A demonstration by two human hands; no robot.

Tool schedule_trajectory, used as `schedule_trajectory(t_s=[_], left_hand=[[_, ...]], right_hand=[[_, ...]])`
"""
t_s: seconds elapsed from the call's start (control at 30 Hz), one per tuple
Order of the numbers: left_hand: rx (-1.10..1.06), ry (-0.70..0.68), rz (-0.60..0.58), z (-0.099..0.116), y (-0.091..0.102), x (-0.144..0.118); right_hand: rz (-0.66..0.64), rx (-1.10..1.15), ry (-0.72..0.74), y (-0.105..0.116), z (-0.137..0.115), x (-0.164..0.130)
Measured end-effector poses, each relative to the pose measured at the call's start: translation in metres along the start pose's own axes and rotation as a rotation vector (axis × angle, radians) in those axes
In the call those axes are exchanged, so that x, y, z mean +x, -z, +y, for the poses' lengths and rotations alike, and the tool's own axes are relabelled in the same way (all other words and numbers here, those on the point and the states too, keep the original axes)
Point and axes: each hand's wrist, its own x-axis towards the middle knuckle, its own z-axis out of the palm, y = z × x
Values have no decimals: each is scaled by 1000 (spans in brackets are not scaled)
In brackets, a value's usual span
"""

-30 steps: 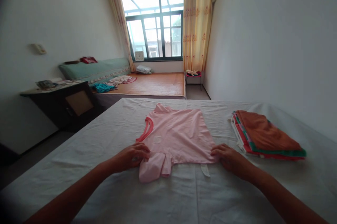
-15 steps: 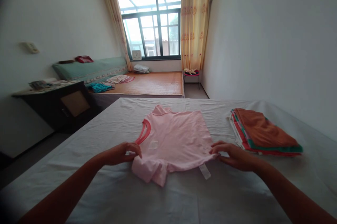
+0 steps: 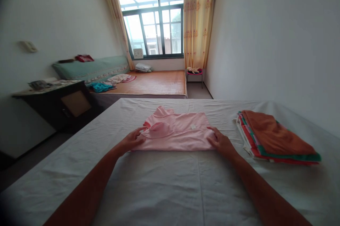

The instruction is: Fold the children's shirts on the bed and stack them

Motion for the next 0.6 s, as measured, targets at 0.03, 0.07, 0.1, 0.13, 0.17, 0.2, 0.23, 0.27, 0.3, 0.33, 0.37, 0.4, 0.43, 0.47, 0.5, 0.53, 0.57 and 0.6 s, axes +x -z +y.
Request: schedule_trajectory(t_s=[0.03, 0.07, 0.1, 0.13, 0.17, 0.2, 0.23, 0.27, 0.3, 0.33, 0.37, 0.4, 0.43, 0.47, 0.5, 0.53, 0.57, 0.6], left_hand=[[22, -18, -4, -3, 1, 0], [55, -28, 2, -5, 2, 0], [100, -27, 13, -7, 3, 0], [156, -23, 24, -8, 3, 1], [222, -19, 29, -8, 3, 2], [294, -17, 37, -8, 2, 2], [367, -15, 53, -7, 1, 3], [435, -18, 77, -6, -1, 4], [491, -30, 106, -4, -4, 6], [533, -51, 134, -2, -6, 9], [558, -78, 159, 0, -8, 12], [569, -111, 179, 3, -10, 17], [572, -146, 180, 5, -11, 22], [572, -171, 169, 8, -12, 27], [566, -179, 160, 11, -13, 33], [551, -174, 155, 12, -14, 38], [520, -166, 156, 13, -15, 42], [469, -162, 161, 13, -17, 45]], right_hand=[[9, -31, 35, 1, 0, -1], [16, -50, 61, 2, 1, -2], [21, -59, 82, 2, 2, -2], [22, -67, 99, 3, 3, -1], [17, -79, 118, 2, 4, 0], [10, -100, 137, 2, 6, 2], [5, -125, 154, 1, 8, 3], [5, -150, 167, 0, 10, 3], [8, -174, 174, -2, 11, 3], [8, -192, 177, -2, 13, 3], [3, -205, 176, -3, 14, 3], [-5, -216, 172, -2, 14, 2], [-11, -230, 168, -2, 13, 1], [-5, -255, 166, 0, 10, 1], [19, -292, 169, 2, 6, 1], [60, -335, 178, 3, -1, 2], [108, -371, 197, 3, -10, 5], [145, -388, 229, 2, -20, 8]])
